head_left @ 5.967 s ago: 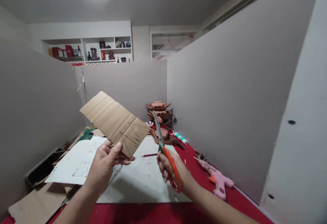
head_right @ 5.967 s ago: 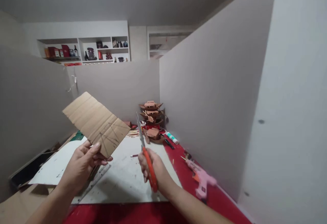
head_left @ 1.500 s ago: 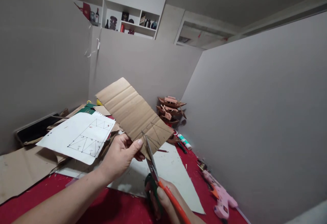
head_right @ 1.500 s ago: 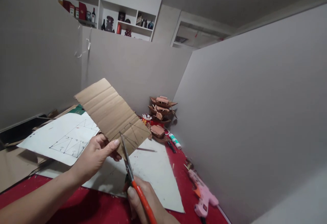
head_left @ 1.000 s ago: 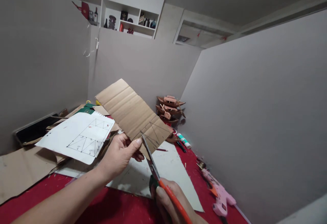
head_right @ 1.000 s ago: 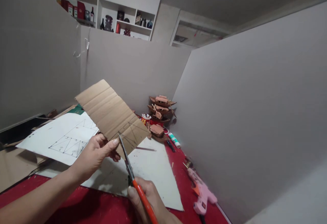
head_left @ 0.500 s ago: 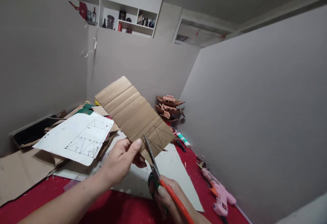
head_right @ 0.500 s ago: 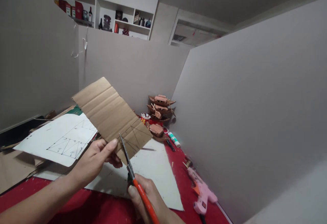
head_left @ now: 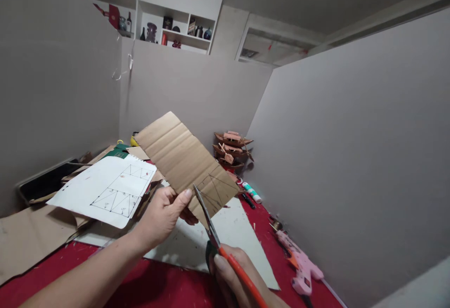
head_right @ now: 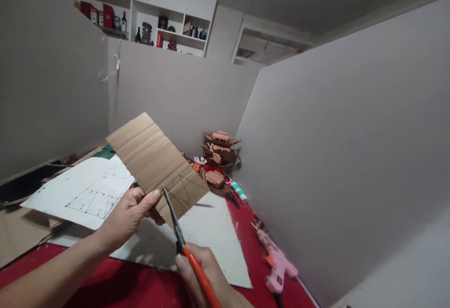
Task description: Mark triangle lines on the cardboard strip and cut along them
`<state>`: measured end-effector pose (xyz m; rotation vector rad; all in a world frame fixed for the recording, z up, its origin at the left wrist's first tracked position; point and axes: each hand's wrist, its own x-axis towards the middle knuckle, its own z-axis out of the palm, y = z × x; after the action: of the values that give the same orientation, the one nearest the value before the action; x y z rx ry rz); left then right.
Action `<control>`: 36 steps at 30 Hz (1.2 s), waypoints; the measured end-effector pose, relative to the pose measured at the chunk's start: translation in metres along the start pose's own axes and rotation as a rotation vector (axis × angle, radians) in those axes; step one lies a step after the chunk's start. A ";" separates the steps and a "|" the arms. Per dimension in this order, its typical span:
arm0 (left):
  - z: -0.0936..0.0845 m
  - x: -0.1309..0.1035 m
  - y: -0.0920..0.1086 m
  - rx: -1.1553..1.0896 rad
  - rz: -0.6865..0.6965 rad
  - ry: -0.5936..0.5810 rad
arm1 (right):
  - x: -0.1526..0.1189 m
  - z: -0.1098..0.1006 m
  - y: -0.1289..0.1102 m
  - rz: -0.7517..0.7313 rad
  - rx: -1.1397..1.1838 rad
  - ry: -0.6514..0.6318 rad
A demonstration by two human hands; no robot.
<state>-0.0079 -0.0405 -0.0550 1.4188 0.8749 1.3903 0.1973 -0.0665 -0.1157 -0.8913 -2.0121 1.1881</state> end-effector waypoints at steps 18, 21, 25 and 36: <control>0.008 -0.006 -0.001 -0.008 -0.036 0.008 | 0.005 0.003 0.011 -0.083 0.015 -0.007; 0.009 -0.007 -0.001 -0.006 -0.040 0.010 | 0.002 0.003 0.006 -0.020 0.051 -0.016; 0.009 -0.006 0.000 -0.009 -0.043 0.002 | -0.001 0.000 -0.004 0.002 0.047 -0.009; 0.011 -0.007 -0.002 -0.084 -0.076 0.017 | -0.004 0.000 -0.003 0.053 0.078 0.002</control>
<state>0.0026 -0.0477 -0.0580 1.2991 0.8633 1.3676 0.1992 -0.0706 -0.1136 -0.9112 -1.9375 1.2857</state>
